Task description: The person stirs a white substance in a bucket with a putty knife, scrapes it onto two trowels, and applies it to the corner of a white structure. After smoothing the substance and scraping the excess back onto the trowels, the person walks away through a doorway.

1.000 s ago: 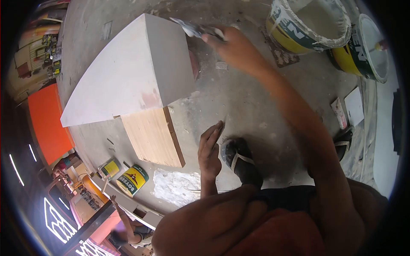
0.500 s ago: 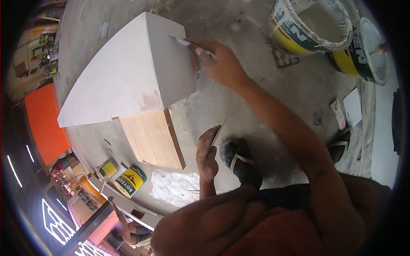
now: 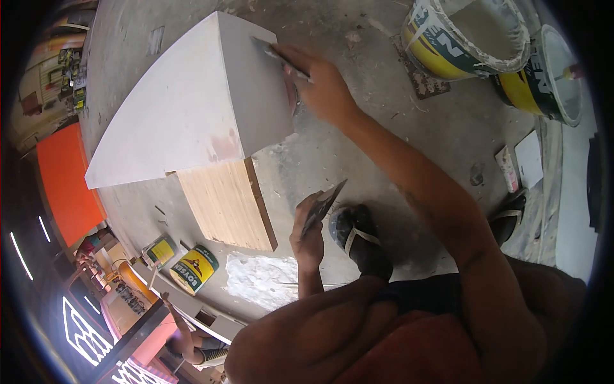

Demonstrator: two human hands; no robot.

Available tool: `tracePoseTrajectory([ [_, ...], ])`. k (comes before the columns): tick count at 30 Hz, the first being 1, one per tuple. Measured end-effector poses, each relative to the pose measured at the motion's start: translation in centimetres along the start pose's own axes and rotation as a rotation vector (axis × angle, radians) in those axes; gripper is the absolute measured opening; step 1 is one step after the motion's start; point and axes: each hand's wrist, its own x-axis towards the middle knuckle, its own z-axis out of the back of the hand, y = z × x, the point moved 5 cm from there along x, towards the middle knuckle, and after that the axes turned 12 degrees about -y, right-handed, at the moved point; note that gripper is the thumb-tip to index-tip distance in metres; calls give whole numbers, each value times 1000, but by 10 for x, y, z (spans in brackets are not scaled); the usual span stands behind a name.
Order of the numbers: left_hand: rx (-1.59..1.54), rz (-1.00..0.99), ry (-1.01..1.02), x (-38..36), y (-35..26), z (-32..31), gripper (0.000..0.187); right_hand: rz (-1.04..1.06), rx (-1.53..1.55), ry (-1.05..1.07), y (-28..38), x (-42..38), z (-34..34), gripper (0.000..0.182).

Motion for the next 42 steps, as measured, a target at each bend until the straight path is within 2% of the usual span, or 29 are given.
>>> tracePoseTrajectory([
  [1,-2,0,1,-3,5,5,51,-8,-12,27,0,-9,2,51],
  [3,-504,387,-25,-11,25,17,55,-12,-15,82,6,-26,10,54],
  [4,-504,388,-24,-13,26,22,55,-15,-16,137,9,-37,11,58],
  [6,-801,558,46,-18,27,21,60,-38,-58,154,16,-60,14,61],
  [8,-847,558,50,-19,22,20,59,-62,-100,168,22,-82,15,64],
  [10,-1047,560,189,-22,14,16,59,-146,-48,178,26,-102,17,66],
  [14,-1105,496,231,-21,11,12,59,-122,-42,298,34,-117,35,59],
  [16,-1039,531,80,-15,7,3,46,-172,-7,298,32,-111,53,57],
  [17,-1040,530,80,-11,5,-3,46,-222,33,304,33,-106,62,54],
  [18,-995,632,30,-8,10,-10,45,-223,34,306,38,-100,68,54],
  [20,-854,775,-91,4,3,-31,43,-182,217,188,54,-86,85,51],
  [21,-777,788,-143,14,-4,-40,46,-69,257,247,62,-83,90,53],
  [22,-698,801,-196,20,-6,-44,48,-68,261,244,68,-80,95,53],
  [24,-873,640,-88,32,-7,-53,43,152,375,434,100,-84,97,60],
  [25,-1258,766,-10,34,-10,-61,43,166,393,434,98,-91,95,64],
  [26,-1254,769,-8,37,-15,-63,43,180,412,435,97,-99,92,69],
  [27,-1047,594,13,42,-25,-62,43,171,346,429,93,-104,91,71],
  [29,-783,632,-67,58,-33,-59,48,89,223,390,71,-109,87,75],
  [30,-649,613,-192,56,-44,-56,56,92,220,391,59,-104,91,75],
  [32,-362,455,-206,44,-43,-31,63,104,-112,569,27,-86,92,77],
  [33,-264,339,-145,35,-48,-25,61,73,-107,474,19,-74,91,75],
  [34,-259,343,-153,31,-42,-16,61,35,-98,383,12,-63,86,74],
  [35,-290,367,-4,25,-32,-9,58,34,-51,297,9,-47,79,68],
  [36,-290,369,10,24,-32,-13,55,39,-8,206,5,-25,69,63],
  [38,-289,371,37,23,-33,-19,49,132,28,137,3,13,44,57],
  [40,-402,454,1,20,-22,-14,53,122,35,112,2,36,20,56],
  [42,-427,448,-39,20,-19,-13,54,113,45,97,0,40,1,55],
])
